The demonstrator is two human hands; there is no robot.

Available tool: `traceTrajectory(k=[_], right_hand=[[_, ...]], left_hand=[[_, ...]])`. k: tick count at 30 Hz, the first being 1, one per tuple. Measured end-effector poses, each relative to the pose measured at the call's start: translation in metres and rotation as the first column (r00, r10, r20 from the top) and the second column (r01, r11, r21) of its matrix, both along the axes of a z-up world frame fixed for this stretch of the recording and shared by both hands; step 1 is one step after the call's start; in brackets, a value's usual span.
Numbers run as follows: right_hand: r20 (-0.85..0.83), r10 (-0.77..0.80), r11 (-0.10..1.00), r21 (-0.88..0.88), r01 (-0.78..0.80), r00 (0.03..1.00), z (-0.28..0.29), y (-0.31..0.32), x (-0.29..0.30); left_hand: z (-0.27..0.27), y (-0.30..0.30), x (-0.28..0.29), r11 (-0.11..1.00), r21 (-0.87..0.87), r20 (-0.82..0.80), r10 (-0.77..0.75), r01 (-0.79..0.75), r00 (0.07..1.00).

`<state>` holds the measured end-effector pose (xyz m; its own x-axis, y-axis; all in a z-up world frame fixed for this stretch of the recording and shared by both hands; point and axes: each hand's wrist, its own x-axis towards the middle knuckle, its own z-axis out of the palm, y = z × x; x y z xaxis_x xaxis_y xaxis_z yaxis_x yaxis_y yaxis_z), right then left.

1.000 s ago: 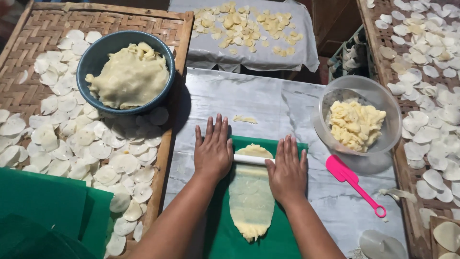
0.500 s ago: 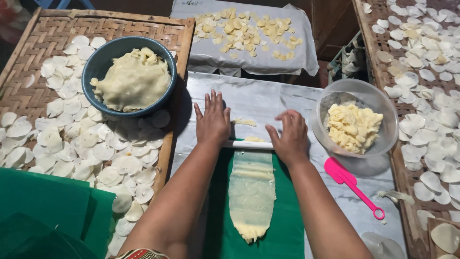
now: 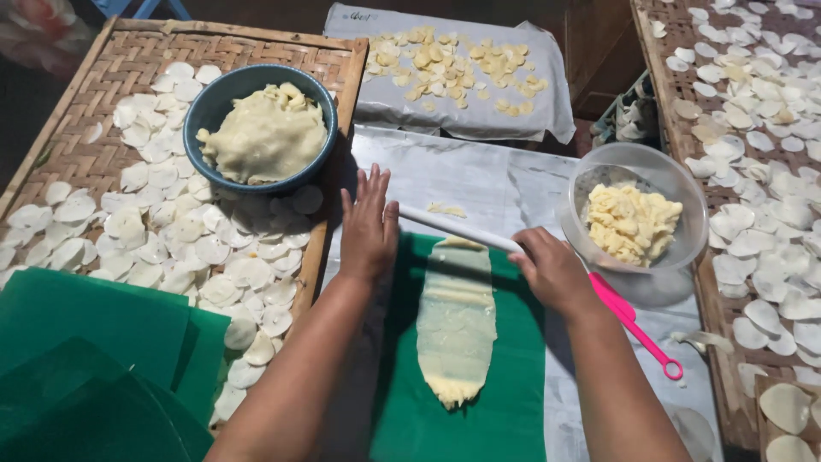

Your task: Rolling out small pieces of dough with a rolling pin and placing them on a tray

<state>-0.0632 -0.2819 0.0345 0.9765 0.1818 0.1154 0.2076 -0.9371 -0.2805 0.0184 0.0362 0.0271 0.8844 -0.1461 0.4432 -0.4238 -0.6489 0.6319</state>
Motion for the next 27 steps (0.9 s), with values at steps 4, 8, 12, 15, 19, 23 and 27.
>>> traceTrajectory(k=[4,8,12,15,19,23,27], right_hand=[[-0.1,0.086,0.973,0.224,-0.061,0.991,0.024,0.028,-0.099],[-0.137,0.094,0.974,0.216,-0.063,0.986,0.008,0.05,-0.171],[-0.102,0.076,0.984,0.168,-0.058,0.992,0.0,0.071,-0.199],[0.001,-0.023,0.997,0.077,0.022,1.0,-0.008,0.081,-0.203],[-0.029,-0.106,0.978,-0.183,0.099,0.994,-0.021,0.085,-0.18],[-0.076,-0.289,0.941,-0.203,0.269,0.954,-0.027,0.088,-0.146],[0.082,-0.27,0.926,-0.251,0.282,0.96,-0.045,0.094,-0.184]], left_hand=[[0.009,0.023,-0.078,0.996,0.085,0.046,0.037,-0.041,0.998],[0.012,0.022,-0.147,0.99,0.143,-0.073,-0.008,0.019,0.997],[-0.014,0.005,-0.178,0.958,0.269,-0.144,-0.06,0.097,0.988],[-0.038,0.0,-0.181,0.918,0.395,-0.095,-0.001,0.038,0.995],[-0.037,-0.002,-0.159,0.886,0.451,-0.268,0.02,0.107,0.963],[-0.03,-0.011,-0.137,0.86,0.49,-0.379,0.067,0.139,0.923],[-0.032,0.003,-0.178,0.874,0.479,-0.204,0.027,0.076,0.979]])
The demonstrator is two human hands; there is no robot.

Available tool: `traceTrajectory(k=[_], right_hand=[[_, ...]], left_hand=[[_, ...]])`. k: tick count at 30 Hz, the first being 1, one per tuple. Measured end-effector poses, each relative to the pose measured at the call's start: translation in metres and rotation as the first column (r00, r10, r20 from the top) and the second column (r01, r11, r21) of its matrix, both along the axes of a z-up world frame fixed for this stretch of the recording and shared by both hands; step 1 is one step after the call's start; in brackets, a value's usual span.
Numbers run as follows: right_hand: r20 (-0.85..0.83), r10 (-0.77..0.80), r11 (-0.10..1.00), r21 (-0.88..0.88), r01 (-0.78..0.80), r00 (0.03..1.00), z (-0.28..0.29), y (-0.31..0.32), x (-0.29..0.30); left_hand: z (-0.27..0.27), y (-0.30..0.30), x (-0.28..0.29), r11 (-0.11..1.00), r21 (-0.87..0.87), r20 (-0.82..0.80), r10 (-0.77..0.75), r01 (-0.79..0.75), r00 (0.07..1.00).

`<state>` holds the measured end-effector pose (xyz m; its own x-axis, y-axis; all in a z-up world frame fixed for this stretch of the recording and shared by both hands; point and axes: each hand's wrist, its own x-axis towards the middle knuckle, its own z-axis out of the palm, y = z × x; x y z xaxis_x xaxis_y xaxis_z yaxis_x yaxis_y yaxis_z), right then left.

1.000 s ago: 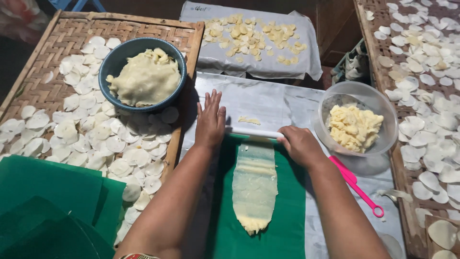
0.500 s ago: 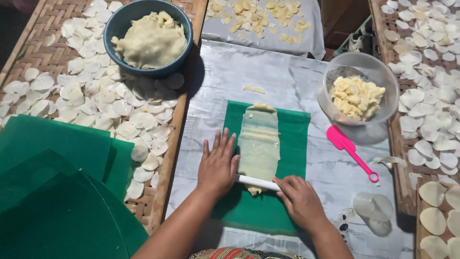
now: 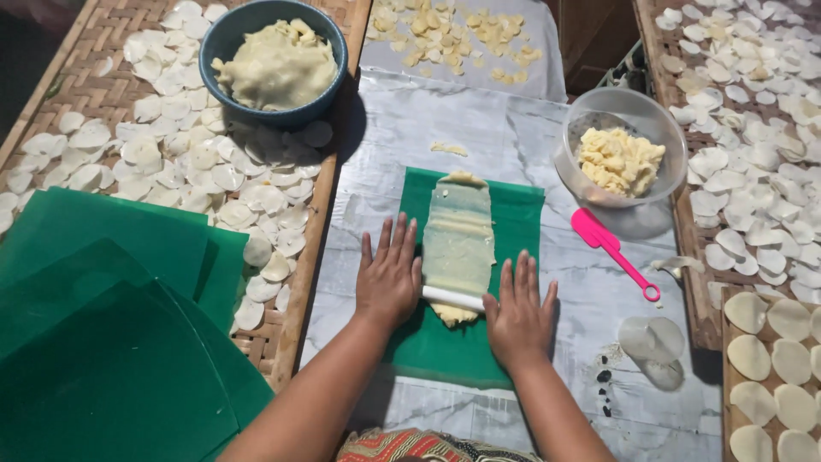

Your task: Rolling out small pieces of dough with a rolling pin and placing them on a tray

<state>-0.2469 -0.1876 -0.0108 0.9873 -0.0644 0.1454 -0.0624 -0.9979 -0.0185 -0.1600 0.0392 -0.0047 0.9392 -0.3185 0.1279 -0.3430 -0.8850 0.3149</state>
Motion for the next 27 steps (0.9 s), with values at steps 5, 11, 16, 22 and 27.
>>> traceTrajectory(k=[5,11,16,22,27], right_hand=[[-0.147,-0.013,0.983,0.181,0.04,0.989,-0.02,-0.016,-0.01],[0.327,-0.082,0.976,0.218,0.009,0.941,0.007,-0.002,0.011],[0.298,0.108,0.994,-0.039,-0.101,0.949,-0.021,-0.015,-0.001],[0.35,0.106,0.985,0.092,-0.147,0.931,0.016,-0.011,0.006],[0.334,0.075,0.975,0.172,-0.139,0.94,0.036,0.011,-0.013]], left_hand=[[-0.002,0.009,-0.016,0.992,0.111,-0.181,-0.037,0.058,0.983],[0.018,-0.008,-0.009,0.998,-0.034,-0.029,-0.053,0.052,0.998],[0.005,0.021,-0.089,0.939,-0.026,0.129,-0.338,0.344,0.932],[0.004,0.024,-0.103,0.911,-0.015,0.122,-0.407,0.412,0.905],[0.035,0.027,-0.089,0.909,-0.241,0.279,-0.269,0.339,0.922]])
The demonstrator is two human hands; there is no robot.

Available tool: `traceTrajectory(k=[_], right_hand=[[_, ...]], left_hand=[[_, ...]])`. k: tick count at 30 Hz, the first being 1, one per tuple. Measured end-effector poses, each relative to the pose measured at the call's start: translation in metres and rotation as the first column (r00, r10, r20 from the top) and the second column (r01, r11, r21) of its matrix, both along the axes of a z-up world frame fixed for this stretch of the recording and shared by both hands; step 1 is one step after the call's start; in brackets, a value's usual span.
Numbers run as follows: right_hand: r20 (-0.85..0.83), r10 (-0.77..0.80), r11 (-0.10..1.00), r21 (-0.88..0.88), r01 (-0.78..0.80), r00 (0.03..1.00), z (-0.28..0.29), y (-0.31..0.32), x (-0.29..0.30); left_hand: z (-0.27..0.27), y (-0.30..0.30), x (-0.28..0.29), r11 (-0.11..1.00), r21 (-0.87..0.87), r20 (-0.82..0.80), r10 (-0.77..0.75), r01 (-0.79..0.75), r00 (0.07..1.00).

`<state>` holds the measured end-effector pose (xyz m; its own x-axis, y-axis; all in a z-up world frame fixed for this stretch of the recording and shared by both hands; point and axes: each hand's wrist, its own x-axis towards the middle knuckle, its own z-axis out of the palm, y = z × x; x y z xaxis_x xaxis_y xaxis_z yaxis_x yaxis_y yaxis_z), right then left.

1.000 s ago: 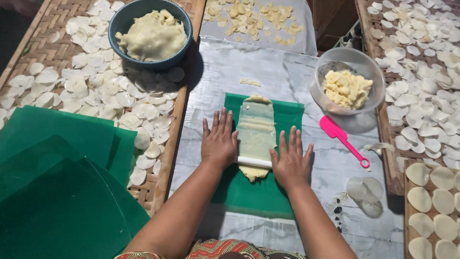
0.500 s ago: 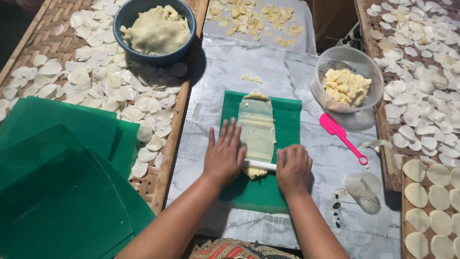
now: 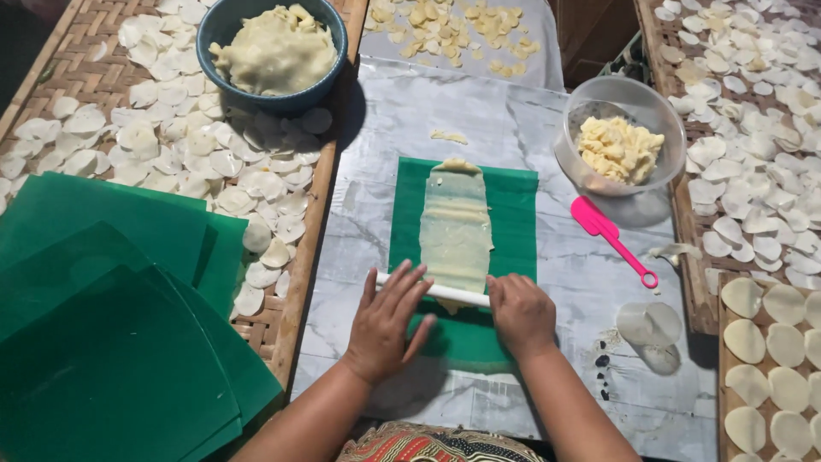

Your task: Rolling out small pieces of dough with a rolling pin and placing them on a tray

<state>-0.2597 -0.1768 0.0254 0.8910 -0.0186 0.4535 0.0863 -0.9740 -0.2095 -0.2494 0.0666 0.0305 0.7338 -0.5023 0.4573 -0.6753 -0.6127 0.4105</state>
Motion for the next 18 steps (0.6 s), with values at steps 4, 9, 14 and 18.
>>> traceTrajectory(k=[4,9,14,18], right_hand=[[0.025,0.083,0.99,-0.12,-0.079,0.996,-0.021,-0.003,0.003],[-0.033,-0.053,0.982,-0.183,0.046,0.998,-0.032,-0.004,0.002],[-0.289,-0.145,0.985,-0.129,0.111,0.946,-0.021,0.005,0.021],[-0.296,-0.146,0.983,-0.147,0.106,0.944,-0.029,-0.004,0.051]], left_hand=[[-0.011,-0.016,0.042,0.985,0.022,-0.052,0.172,-0.171,0.984],[-0.032,-0.028,0.038,0.937,0.308,-0.252,0.248,-0.165,0.936],[-0.023,-0.031,0.049,0.917,0.366,-0.328,0.284,-0.156,0.901],[-0.019,-0.043,0.091,0.878,0.465,-0.464,0.35,-0.112,0.814]])
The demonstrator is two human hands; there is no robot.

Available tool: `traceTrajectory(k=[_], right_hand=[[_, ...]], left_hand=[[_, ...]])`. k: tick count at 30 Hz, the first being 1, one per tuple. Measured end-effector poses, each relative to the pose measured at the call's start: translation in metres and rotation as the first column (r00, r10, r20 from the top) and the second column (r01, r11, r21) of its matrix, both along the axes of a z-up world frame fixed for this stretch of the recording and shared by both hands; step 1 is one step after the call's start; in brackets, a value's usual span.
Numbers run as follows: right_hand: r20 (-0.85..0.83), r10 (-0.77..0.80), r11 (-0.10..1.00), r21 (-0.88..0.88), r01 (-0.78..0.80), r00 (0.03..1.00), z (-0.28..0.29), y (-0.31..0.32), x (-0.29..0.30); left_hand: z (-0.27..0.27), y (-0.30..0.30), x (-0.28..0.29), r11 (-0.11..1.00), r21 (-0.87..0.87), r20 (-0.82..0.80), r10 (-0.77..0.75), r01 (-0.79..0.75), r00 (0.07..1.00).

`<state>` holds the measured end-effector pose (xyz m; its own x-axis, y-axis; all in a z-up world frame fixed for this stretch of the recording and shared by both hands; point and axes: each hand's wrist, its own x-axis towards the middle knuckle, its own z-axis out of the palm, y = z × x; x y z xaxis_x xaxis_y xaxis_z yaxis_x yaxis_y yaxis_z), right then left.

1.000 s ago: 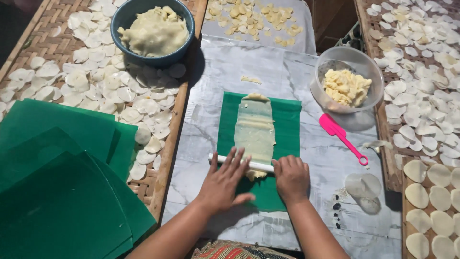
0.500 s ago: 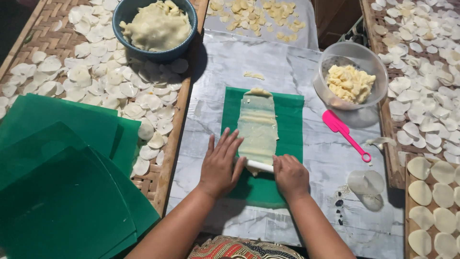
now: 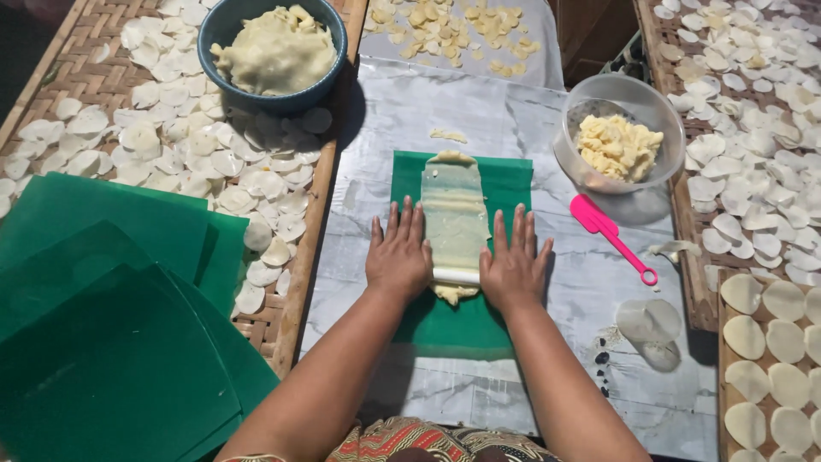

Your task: Rolling out small pieces of dough with a rolling pin and placing them on a tray

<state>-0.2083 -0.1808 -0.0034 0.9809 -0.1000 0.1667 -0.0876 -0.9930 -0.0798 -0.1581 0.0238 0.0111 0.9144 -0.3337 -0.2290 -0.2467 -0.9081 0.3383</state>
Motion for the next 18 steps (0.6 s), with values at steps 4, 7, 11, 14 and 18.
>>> traceTrajectory(k=[4,7,11,14,18], right_hand=[[-0.025,-0.032,0.999,0.024,0.033,0.999,0.001,0.007,-0.019],[0.081,0.033,0.998,0.054,-0.037,0.996,-0.004,0.011,-0.056],[0.078,0.076,0.987,0.135,-0.087,0.994,-0.035,-0.015,-0.072],[0.102,0.181,0.974,0.12,-0.192,0.978,-0.016,-0.021,-0.062],[0.091,0.167,0.976,0.123,-0.178,0.982,0.0,-0.015,-0.07]], left_hand=[[-0.006,0.006,-0.021,0.999,-0.035,0.258,-0.007,0.017,0.966],[-0.02,0.017,-0.05,0.999,-0.025,0.373,-0.018,0.029,0.928],[-0.035,0.032,-0.1,0.987,0.002,0.502,-0.142,0.163,0.853],[-0.043,0.036,-0.098,0.983,-0.093,0.551,-0.083,0.16,0.831],[-0.012,0.033,-0.087,0.969,-0.192,0.618,-0.004,0.156,0.786]])
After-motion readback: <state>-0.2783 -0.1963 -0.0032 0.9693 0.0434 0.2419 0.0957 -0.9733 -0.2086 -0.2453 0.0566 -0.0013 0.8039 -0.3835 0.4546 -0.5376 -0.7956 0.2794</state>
